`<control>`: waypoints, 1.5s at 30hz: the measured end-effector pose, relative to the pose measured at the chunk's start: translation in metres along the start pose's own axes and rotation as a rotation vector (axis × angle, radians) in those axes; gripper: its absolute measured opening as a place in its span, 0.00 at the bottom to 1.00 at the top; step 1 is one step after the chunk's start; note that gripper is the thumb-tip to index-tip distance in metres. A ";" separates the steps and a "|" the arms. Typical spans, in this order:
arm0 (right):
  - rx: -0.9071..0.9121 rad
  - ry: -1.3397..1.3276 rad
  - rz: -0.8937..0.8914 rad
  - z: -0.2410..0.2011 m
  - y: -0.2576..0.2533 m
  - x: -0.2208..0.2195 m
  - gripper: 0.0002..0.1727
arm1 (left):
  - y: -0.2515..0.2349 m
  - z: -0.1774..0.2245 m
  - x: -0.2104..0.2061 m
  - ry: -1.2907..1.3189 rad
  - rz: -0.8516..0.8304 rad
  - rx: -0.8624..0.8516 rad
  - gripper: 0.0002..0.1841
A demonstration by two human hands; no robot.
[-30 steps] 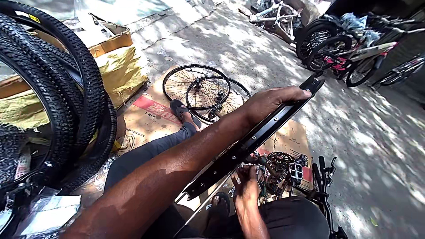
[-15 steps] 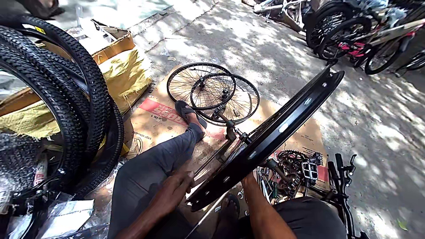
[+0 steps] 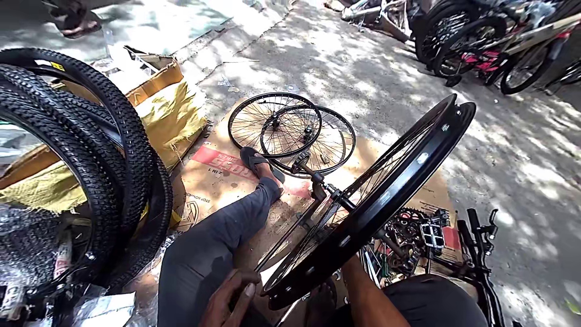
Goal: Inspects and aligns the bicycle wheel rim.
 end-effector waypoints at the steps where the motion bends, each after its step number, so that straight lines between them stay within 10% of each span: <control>1: -0.106 0.064 0.240 0.005 -0.004 -0.001 0.16 | 0.001 0.002 0.000 0.011 -0.032 -0.033 0.22; 4: -0.045 0.106 0.039 0.015 -0.011 0.015 0.22 | 0.004 0.009 -0.001 0.020 -0.100 -0.115 0.33; 9: -0.288 0.325 0.391 -0.082 0.079 -0.110 0.27 | 0.005 0.027 -0.005 -0.179 -0.091 -0.083 0.32; 45: -0.244 0.163 0.462 -0.085 0.089 -0.116 0.13 | -0.001 0.035 -0.017 -0.547 -0.005 -0.230 0.17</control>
Point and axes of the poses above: each hand's wrist, its own y-axis away from the middle knuckle, its own x-axis out of the back of the hand, z = x × y, the point moved 4 cm from there along -y, towards the middle knuckle, and after that the axes turned 1 degree about -x, right-handed, at the moved point
